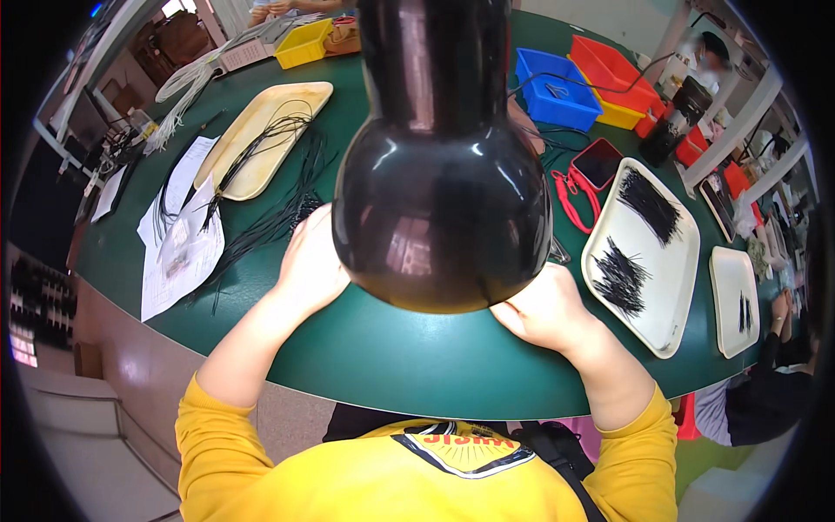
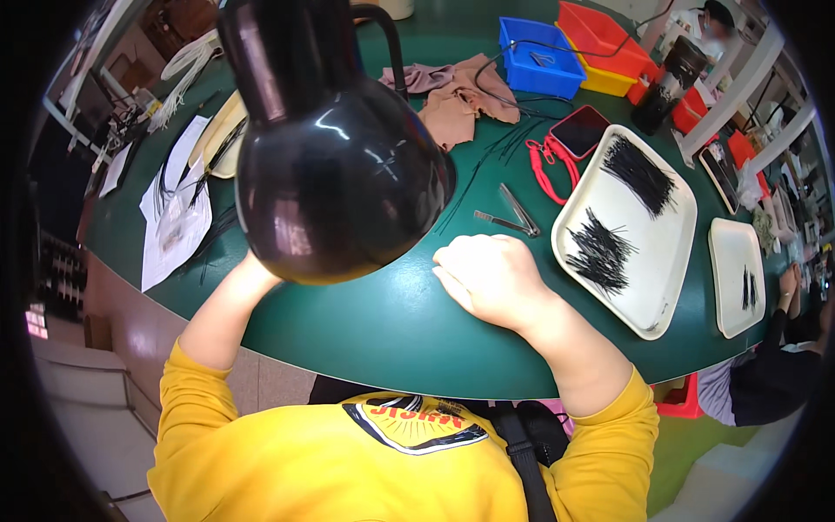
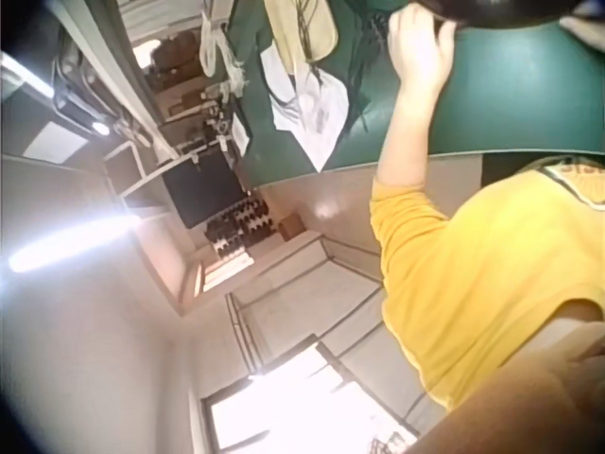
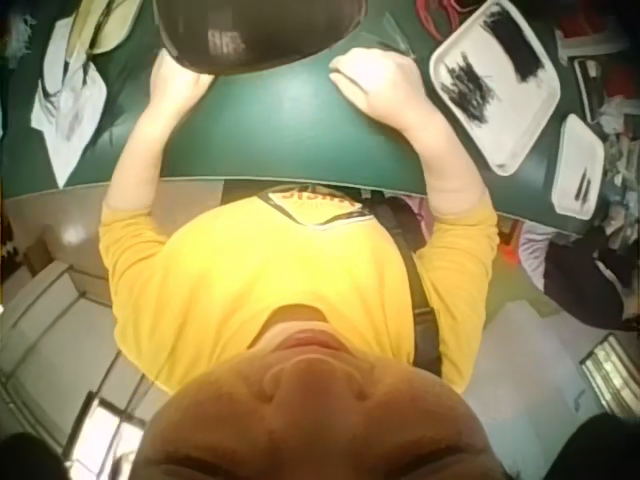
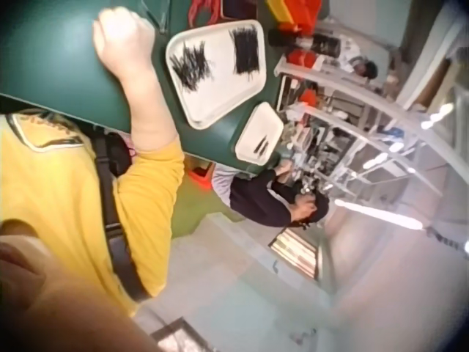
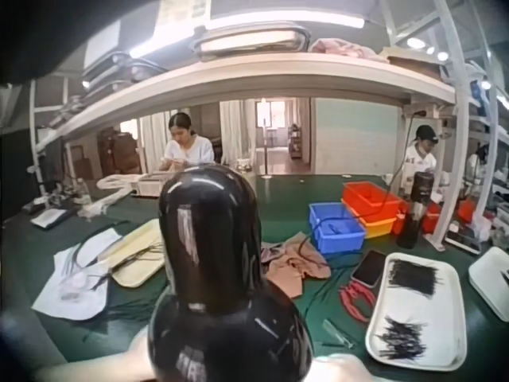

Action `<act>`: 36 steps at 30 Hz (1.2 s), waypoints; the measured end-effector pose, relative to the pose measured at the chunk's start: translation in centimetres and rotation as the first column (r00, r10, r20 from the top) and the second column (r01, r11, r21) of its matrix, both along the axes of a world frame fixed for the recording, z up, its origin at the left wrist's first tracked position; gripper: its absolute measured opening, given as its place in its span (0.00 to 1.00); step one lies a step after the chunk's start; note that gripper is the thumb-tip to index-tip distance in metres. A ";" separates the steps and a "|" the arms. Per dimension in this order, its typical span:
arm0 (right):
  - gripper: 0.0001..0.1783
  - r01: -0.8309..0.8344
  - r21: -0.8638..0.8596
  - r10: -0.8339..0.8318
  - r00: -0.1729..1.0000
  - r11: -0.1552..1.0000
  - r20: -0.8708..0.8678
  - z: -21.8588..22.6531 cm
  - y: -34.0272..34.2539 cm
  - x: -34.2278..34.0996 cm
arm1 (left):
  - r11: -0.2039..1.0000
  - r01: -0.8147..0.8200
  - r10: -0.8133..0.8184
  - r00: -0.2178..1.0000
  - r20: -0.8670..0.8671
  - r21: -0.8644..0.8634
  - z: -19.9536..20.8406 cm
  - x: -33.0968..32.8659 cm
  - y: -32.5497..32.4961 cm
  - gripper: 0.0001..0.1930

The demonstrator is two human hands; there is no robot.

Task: Assembling and bundling small black components on a factory assembly line.

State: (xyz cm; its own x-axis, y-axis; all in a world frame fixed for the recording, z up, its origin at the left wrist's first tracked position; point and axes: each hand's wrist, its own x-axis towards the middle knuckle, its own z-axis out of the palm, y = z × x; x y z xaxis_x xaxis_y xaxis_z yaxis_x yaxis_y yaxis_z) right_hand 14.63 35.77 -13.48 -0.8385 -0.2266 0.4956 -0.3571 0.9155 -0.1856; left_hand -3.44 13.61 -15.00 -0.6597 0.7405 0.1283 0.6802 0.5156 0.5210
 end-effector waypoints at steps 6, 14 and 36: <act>0.02 -0.057 -0.085 0.055 0.998 0.995 -0.034 -1.1 -1.0 -0.4 | 0.986 0.147 -0.128 0.971 -0.202 0.083 -5.5 -1.2 -0.4 0.28; 0.04 -0.118 -0.240 0.122 0.993 0.963 -0.002 -1.7 -2.7 -1.7 | 0.902 0.417 -0.409 0.909 -0.084 0.112 -0.9 2.9 -5.1 0.19; 0.01 -0.112 -0.396 0.130 0.991 0.912 0.020 -2.5 -0.6 -1.9 | 0.878 -0.400 0.294 0.884 -0.363 -0.264 -2.3 0.9 0.0 0.34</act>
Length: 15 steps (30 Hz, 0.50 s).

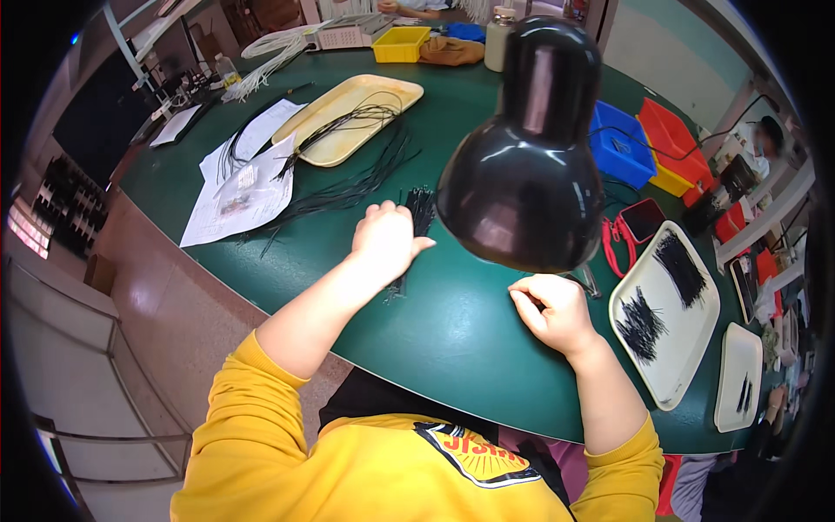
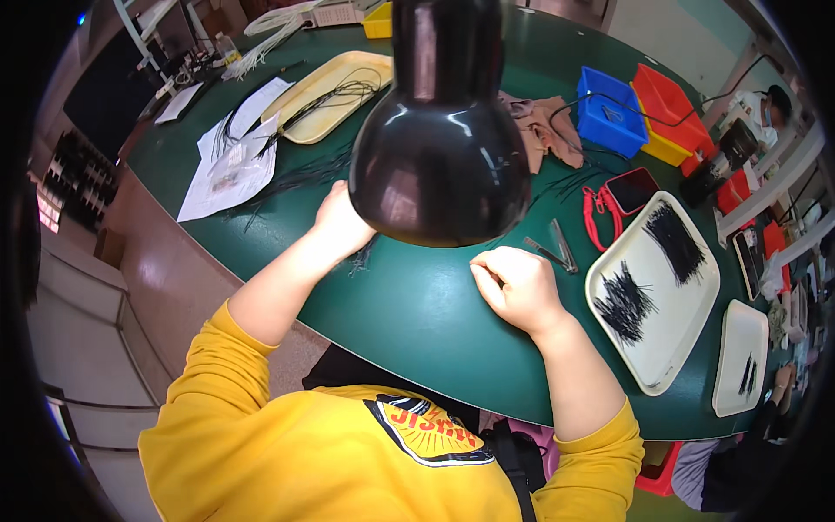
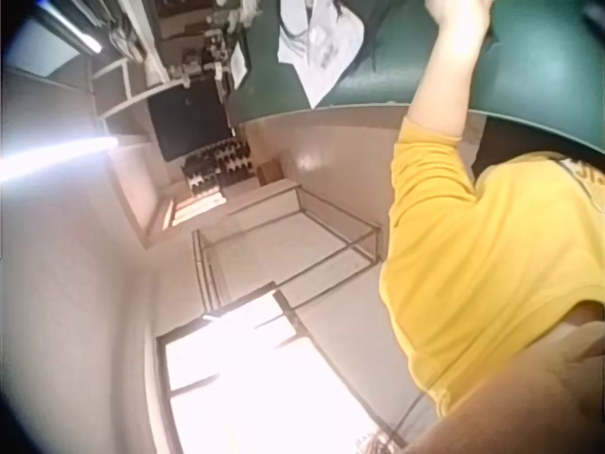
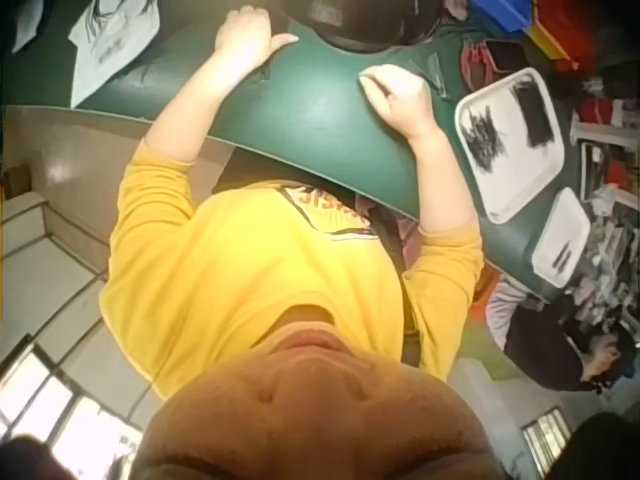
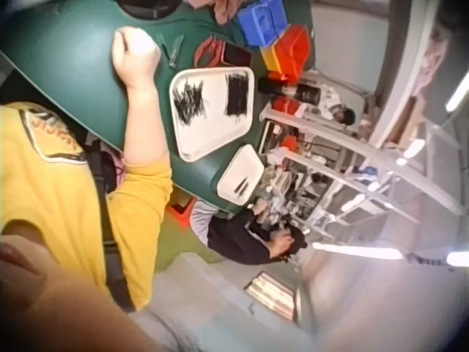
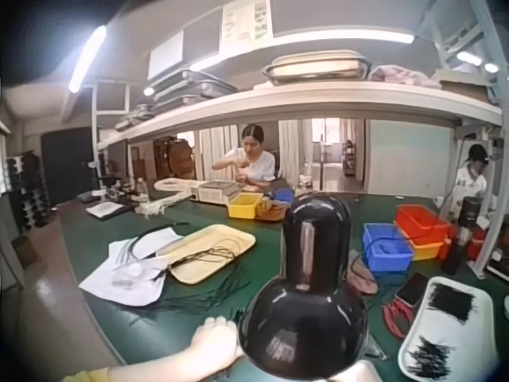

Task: Assembling and bundling small black components on a factory assembly line.

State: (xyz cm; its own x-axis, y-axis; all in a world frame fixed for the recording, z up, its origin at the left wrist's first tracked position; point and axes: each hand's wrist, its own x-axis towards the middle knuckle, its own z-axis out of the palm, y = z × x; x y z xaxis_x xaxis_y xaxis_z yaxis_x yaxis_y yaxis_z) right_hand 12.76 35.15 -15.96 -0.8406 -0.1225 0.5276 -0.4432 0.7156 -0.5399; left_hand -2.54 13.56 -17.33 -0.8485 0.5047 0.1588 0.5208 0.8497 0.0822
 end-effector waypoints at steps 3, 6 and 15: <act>0.02 -0.005 -0.043 0.004 0.999 0.999 -0.038 -0.2 0.2 -0.1 | 0.983 0.036 -0.057 0.992 0.113 0.180 0.1 -0.8 -1.2 0.24; 0.01 -0.044 -0.043 0.044 0.999 0.998 0.000 0.0 0.1 0.0 | 0.966 0.091 -0.121 0.986 0.114 0.240 0.5 -1.9 -1.6 0.17; 0.01 -0.106 -0.123 0.113 0.992 0.987 0.051 -0.1 0.1 -0.1 | 0.983 0.179 -0.161 0.935 0.317 -0.027 1.8 -2.7 -2.7 0.17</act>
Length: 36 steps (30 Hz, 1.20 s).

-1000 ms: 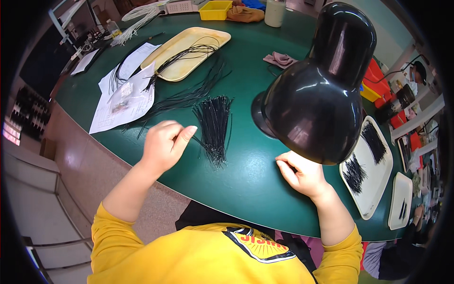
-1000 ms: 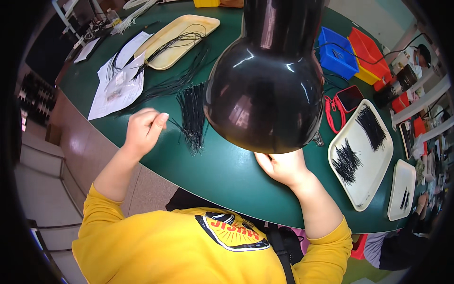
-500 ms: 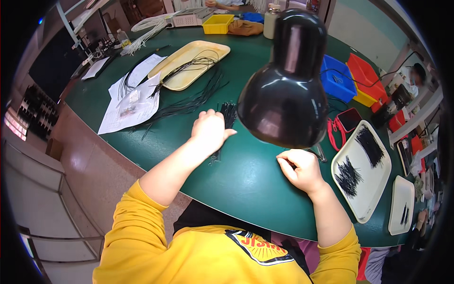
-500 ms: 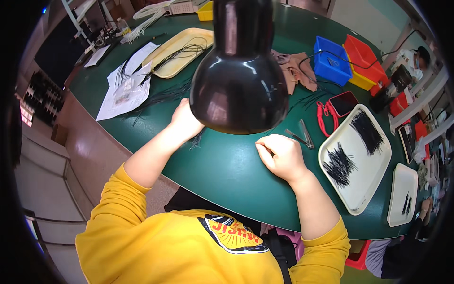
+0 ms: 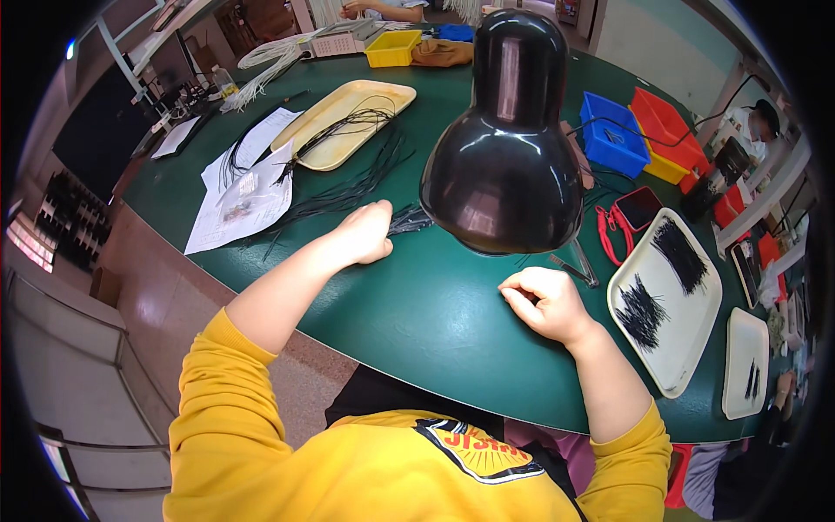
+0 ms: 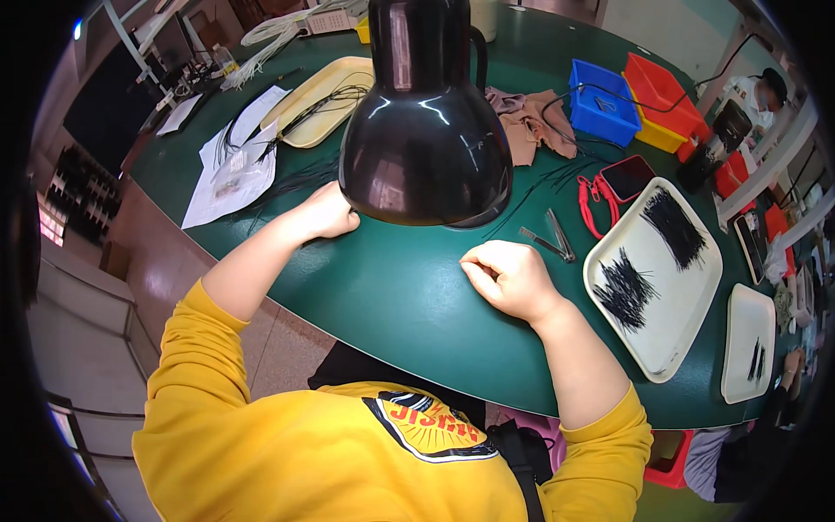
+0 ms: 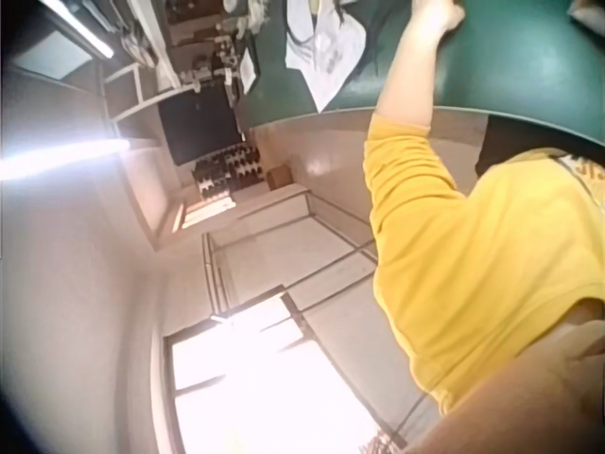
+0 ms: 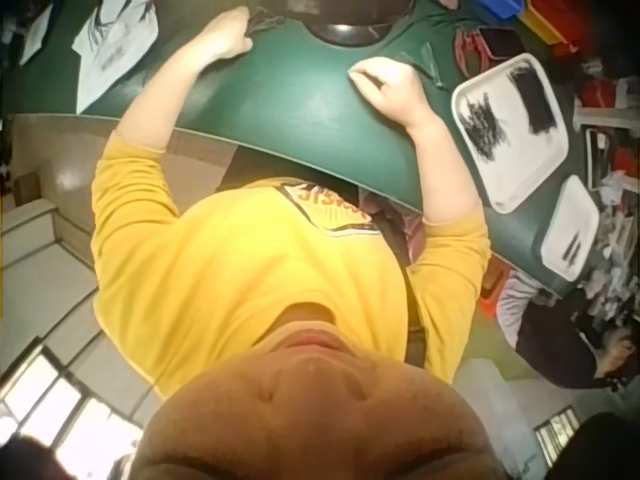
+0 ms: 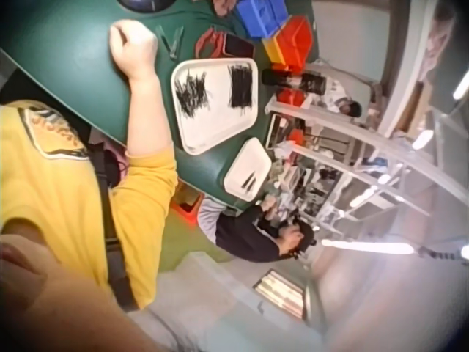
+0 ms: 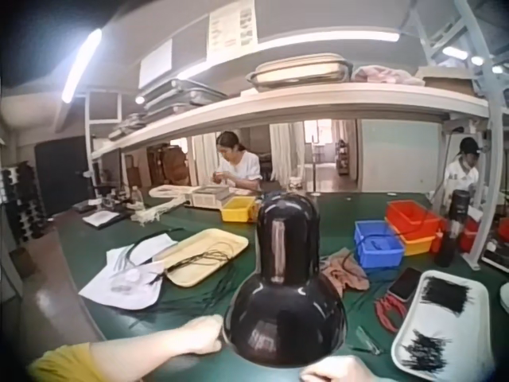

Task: Assembling and bundling small black components on a factory assembly line.

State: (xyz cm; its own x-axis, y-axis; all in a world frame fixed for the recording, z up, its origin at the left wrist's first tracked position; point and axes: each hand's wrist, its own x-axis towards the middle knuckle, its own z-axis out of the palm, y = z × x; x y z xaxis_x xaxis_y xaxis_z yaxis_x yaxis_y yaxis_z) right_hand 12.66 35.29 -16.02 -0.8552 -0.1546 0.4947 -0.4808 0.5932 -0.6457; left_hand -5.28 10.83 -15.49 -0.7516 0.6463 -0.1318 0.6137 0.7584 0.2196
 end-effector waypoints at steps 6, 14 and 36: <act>0.03 0.044 -0.018 -0.042 0.993 0.999 0.110 0.0 0.1 0.2 | 0.757 -0.318 -0.060 0.836 0.545 0.571 2.5 1.9 -2.0 0.07; 0.09 0.054 -0.204 -0.006 0.974 0.978 0.226 1.3 -3.9 -0.5 | 0.246 -0.481 -0.507 0.676 0.535 0.841 1.8 6.7 1.6 0.06; 0.23 -0.045 0.189 0.112 0.925 0.981 -0.364 6.2 -8.8 -2.2 | 0.332 0.063 -0.606 0.779 0.162 0.941 -1.0 8.1 3.0 0.11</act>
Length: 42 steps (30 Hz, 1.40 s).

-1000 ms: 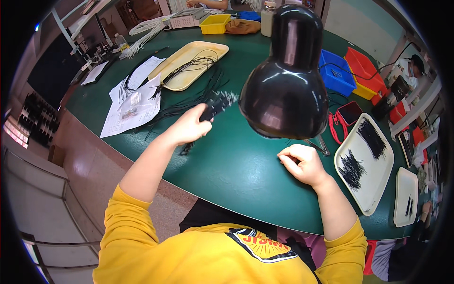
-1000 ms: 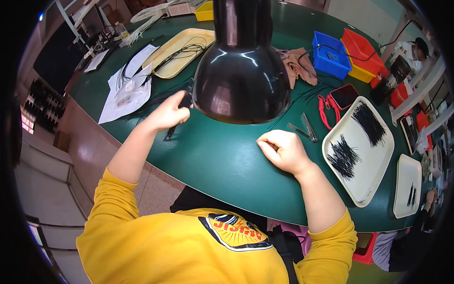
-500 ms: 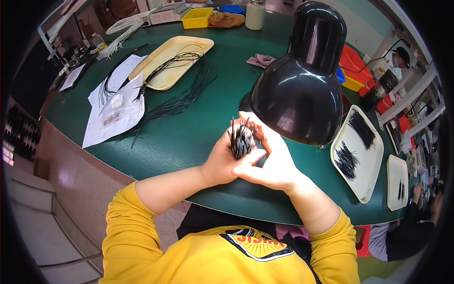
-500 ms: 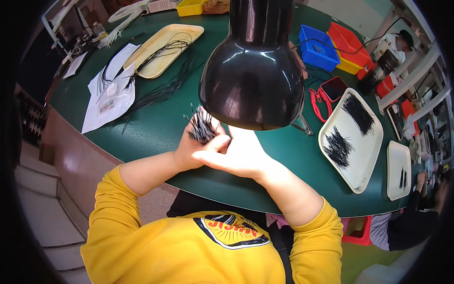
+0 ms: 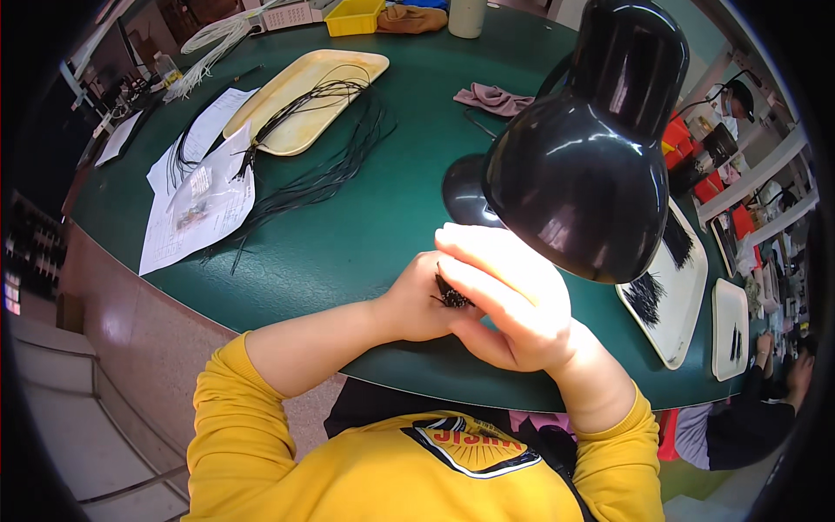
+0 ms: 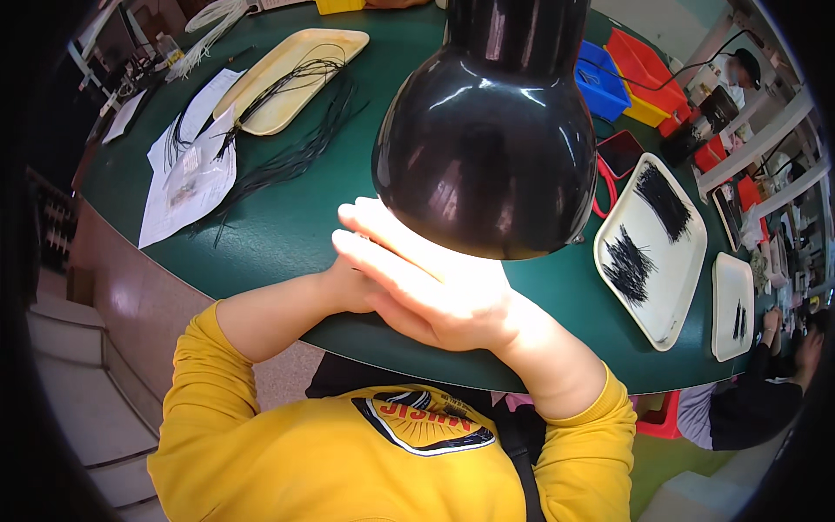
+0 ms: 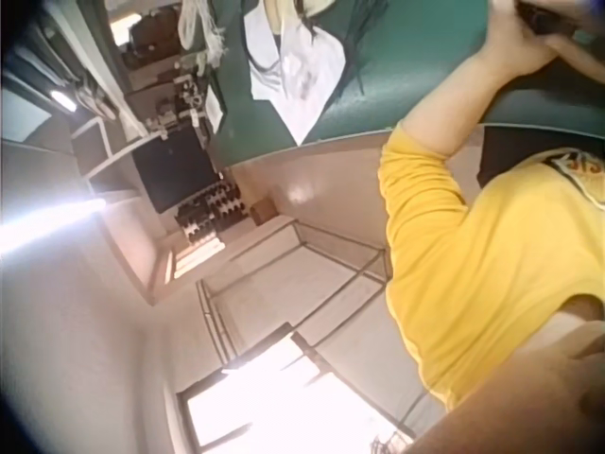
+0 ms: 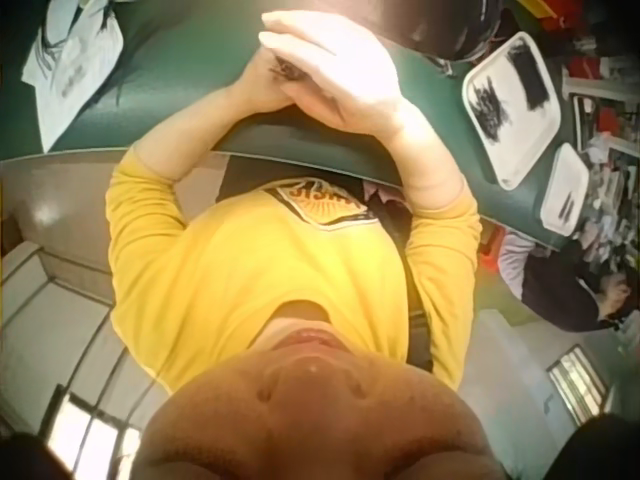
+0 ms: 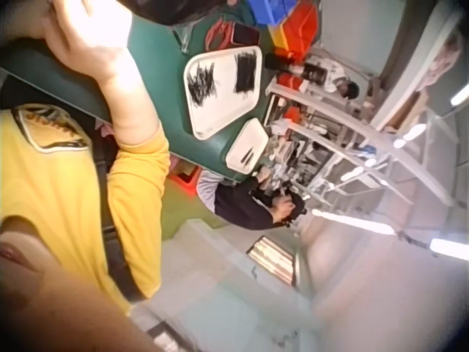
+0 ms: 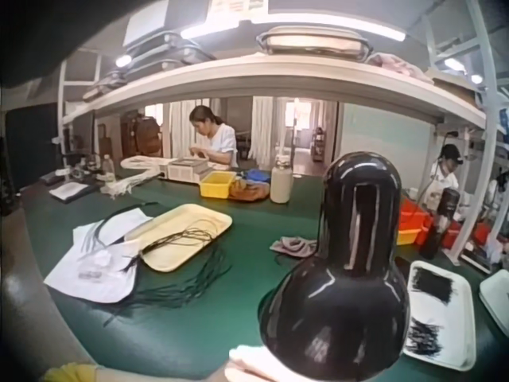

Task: Assembling and bundling small black components on a factory assembly line.

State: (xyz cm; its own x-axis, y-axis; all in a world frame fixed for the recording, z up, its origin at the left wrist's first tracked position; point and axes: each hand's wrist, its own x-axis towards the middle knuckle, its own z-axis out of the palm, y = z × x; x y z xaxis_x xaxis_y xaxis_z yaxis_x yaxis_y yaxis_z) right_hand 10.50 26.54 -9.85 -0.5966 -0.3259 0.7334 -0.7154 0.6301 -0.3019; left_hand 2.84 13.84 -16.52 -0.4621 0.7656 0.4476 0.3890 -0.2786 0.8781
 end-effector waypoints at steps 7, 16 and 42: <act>0.21 -0.015 0.116 0.013 1.000 0.993 0.019 0.3 0.9 0.6 | 0.999 0.032 -0.029 0.991 -0.134 0.015 -1.4 -0.3 0.7 0.08; 0.19 0.132 -0.131 -0.089 0.953 0.983 0.291 -2.2 4.8 3.0 | 0.996 0.063 -0.043 0.954 0.295 -0.057 0.7 0.7 0.1 0.04; 0.14 0.330 0.043 -0.329 0.944 0.943 -0.017 -4.7 5.4 2.3 | 0.951 0.275 -0.244 0.394 0.886 0.140 2.9 1.2 0.7 0.05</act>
State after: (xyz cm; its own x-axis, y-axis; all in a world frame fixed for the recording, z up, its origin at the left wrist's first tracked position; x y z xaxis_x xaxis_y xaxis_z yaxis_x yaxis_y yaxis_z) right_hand 12.78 31.94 -14.51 -0.6693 -0.1446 0.7288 -0.4682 0.8437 -0.2625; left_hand 4.06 14.59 -13.61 -0.3637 0.9256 -0.1045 -0.6935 -0.1942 0.6938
